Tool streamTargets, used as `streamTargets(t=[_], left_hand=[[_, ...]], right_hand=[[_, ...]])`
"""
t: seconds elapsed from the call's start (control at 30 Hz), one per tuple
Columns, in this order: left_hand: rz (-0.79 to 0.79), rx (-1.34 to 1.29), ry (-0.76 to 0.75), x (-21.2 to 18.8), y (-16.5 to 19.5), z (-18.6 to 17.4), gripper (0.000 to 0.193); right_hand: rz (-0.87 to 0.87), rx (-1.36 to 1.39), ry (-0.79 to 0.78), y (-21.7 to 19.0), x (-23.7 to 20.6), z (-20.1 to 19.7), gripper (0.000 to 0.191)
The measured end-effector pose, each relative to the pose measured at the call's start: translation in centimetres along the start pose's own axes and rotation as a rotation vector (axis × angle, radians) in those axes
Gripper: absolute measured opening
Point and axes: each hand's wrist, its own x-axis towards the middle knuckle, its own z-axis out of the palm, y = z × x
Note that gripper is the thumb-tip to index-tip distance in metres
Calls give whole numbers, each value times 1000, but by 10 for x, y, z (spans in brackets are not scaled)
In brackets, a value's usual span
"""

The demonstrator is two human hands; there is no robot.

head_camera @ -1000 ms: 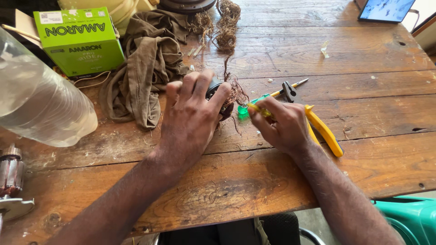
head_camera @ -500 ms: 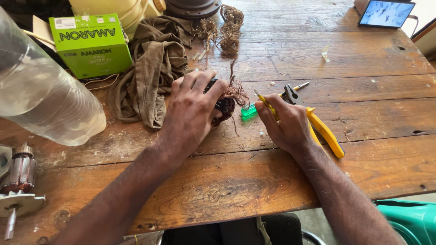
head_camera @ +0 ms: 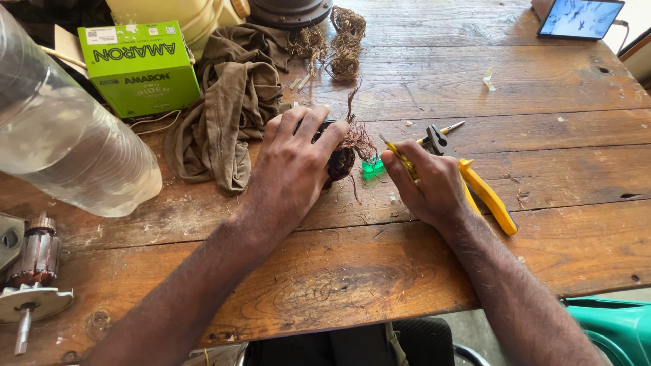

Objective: The person works on a motor stator at a wooden workbench, holding the ring-shaped stator with one hand while prying and pulling at the copper windings around its rim. They pick up a screwdriver partway through and use it to lever at the windings, then resume working the windings by hand before setting the stator down.

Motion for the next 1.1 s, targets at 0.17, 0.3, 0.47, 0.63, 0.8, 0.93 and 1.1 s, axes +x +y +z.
streamTargets(t=[0.17, 0.3, 0.47, 0.63, 0.8, 0.93, 1.1], left_hand=[[-44, -74, -31, 2, -1, -4, 65], [-37, -98, -26, 2, -1, -9, 70], [-36, -90, -23, 2, 0, -8, 71], [-32, -88, -36, 1, -4, -3, 79], [-63, -101, -23, 2, -5, 2, 74], [-109, -82, -44, 0, 0, -1, 71], [-116, -61, -18, 1, 5, -5, 71]], right_hand=[[-7, -3, -3, 0, 0, 0, 18], [-11, -14, 3, 0, -1, 0, 18], [-15, -12, -3, 1, 0, 1, 19], [-26, -19, -1, 1, -1, 1, 20], [-39, -2, -27, 0, 1, 0, 19], [-42, 1, -25, -1, -1, 0, 19], [-64, -18, -18, -1, -2, 3, 18]])
